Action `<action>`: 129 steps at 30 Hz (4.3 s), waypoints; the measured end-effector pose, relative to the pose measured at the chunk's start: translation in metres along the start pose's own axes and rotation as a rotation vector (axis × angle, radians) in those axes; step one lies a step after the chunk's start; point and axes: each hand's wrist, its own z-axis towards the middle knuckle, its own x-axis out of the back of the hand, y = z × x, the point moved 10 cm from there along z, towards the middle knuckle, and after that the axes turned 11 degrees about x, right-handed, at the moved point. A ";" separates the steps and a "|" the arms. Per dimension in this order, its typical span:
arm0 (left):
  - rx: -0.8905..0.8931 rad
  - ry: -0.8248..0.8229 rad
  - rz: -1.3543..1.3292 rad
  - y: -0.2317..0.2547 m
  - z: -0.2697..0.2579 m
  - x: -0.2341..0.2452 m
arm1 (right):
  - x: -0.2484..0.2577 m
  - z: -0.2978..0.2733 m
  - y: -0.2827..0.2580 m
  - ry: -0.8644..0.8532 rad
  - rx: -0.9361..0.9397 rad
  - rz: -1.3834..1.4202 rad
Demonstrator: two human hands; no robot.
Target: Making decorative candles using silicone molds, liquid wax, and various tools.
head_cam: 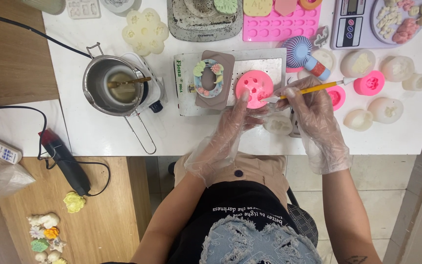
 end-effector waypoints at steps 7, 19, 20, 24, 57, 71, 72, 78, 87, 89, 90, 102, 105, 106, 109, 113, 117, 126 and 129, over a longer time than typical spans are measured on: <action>-0.001 0.015 -0.038 -0.003 0.001 0.002 | 0.003 -0.004 0.015 -0.006 0.029 0.036; 0.064 -0.118 -0.054 0.006 -0.015 -0.012 | -0.001 -0.014 0.026 0.064 -0.020 0.162; 0.061 -0.119 -0.051 0.007 -0.019 -0.012 | -0.001 -0.015 0.024 0.065 -0.015 0.162; 0.037 -0.198 -0.127 0.005 -0.020 -0.012 | 0.004 -0.017 0.020 0.087 0.026 0.113; -0.499 0.916 -0.110 0.003 -0.184 0.226 | -0.286 0.064 0.059 -0.103 0.074 0.182; -0.318 0.916 -0.063 0.009 -0.170 0.213 | -0.279 0.039 0.002 -0.232 0.121 -0.104; -0.335 0.916 -0.061 0.010 -0.172 0.212 | -0.284 0.035 -0.019 -0.279 0.300 -0.183; -0.392 0.897 -0.097 0.012 -0.171 0.208 | -0.295 -0.002 -0.060 -0.512 0.906 -0.587; -0.404 0.818 -0.123 0.001 -0.152 0.222 | -0.266 -0.031 -0.096 -0.460 0.844 -0.511; -0.397 0.791 -0.093 -0.002 -0.151 0.223 | -0.250 -0.039 -0.111 -0.422 0.731 -0.499; -0.388 0.822 -0.037 0.001 -0.157 0.222 | -0.236 -0.042 -0.117 -0.364 0.701 -0.473; -0.646 1.038 0.545 0.080 -0.249 0.088 | -0.006 -0.039 -0.038 0.354 0.201 0.098; -0.497 0.681 0.754 0.079 -0.196 0.026 | 0.013 -0.037 -0.018 0.442 0.175 0.093; -0.405 0.585 0.835 0.074 -0.180 0.005 | 0.017 -0.038 -0.017 0.457 0.205 0.089; -0.502 0.460 0.803 0.061 -0.148 -0.016 | 0.012 -0.035 -0.013 0.457 0.219 0.132; -0.610 0.397 0.834 0.051 -0.124 -0.024 | 0.010 -0.031 -0.001 0.466 0.121 0.169; -0.605 0.411 0.806 0.052 -0.111 -0.023 | 0.007 -0.026 0.002 0.463 0.098 0.181; -0.533 0.503 0.818 0.057 -0.078 -0.015 | 0.007 -0.025 0.006 0.446 -0.023 -0.032; -0.499 0.516 0.817 0.057 -0.073 -0.015 | 0.001 -0.022 -0.011 0.402 0.029 -0.100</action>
